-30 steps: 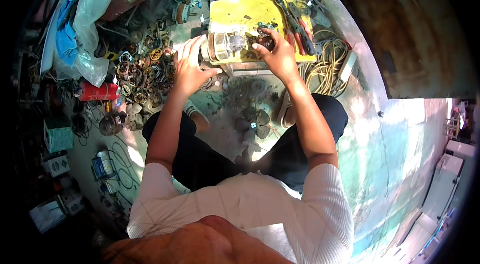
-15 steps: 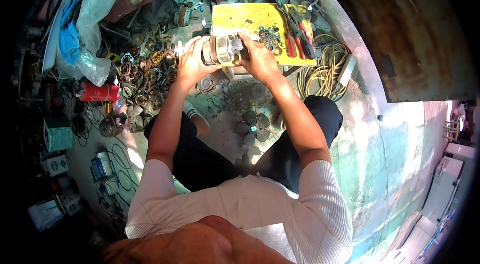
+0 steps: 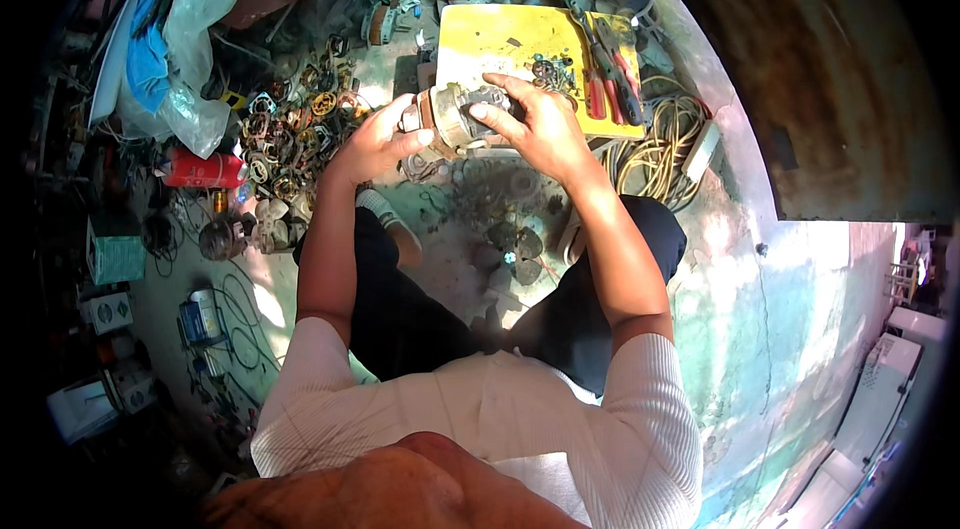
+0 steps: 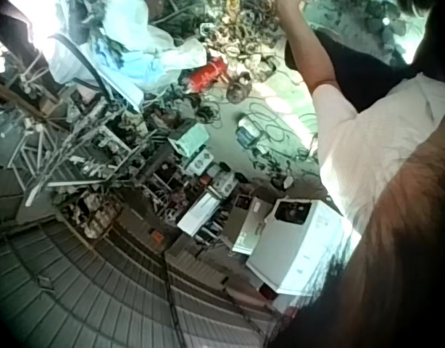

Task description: The person disassembles a mechanical component using a screwdriver and by hand, removing various small metal parts and fasteners and placing them on a yellow board.

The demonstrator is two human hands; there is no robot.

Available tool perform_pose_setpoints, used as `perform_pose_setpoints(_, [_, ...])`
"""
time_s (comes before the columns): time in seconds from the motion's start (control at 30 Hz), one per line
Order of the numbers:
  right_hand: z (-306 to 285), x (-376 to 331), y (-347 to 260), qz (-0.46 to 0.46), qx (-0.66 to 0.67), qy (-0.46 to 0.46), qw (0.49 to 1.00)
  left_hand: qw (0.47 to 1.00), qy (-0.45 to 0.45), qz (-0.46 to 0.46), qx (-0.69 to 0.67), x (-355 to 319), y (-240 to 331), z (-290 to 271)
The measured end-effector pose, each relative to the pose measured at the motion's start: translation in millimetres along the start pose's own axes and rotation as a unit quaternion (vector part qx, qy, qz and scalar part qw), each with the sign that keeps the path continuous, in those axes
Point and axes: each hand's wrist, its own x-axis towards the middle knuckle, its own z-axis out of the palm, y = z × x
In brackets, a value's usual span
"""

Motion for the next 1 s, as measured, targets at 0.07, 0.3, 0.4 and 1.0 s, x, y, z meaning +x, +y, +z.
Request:
perform_pose_setpoints(0.07, [3, 1, 6, 0.037, 0.035, -0.015, 0.999, 0.999, -0.044, -0.003, -0.03, 8, -20, 2])
perform_pose_setpoints(0.3, [9, 18, 54, 0.115, 0.035, -0.035, 0.992, 1.0, -0.01, -0.003, -0.028, 54, -78, -1])
perform_pose_setpoints(0.4, [20, 23, 81, 0.169, 0.109, -0.03, 0.979, 0.987, 0.049, -0.026, 0.151, 63, -56, -1])
perform_pose_setpoints(1.0, [13, 25, 48, 0.16, -0.022, 0.058, 0.985, 0.939, 0.193, 0.04, 0.28, 43, -32, 17])
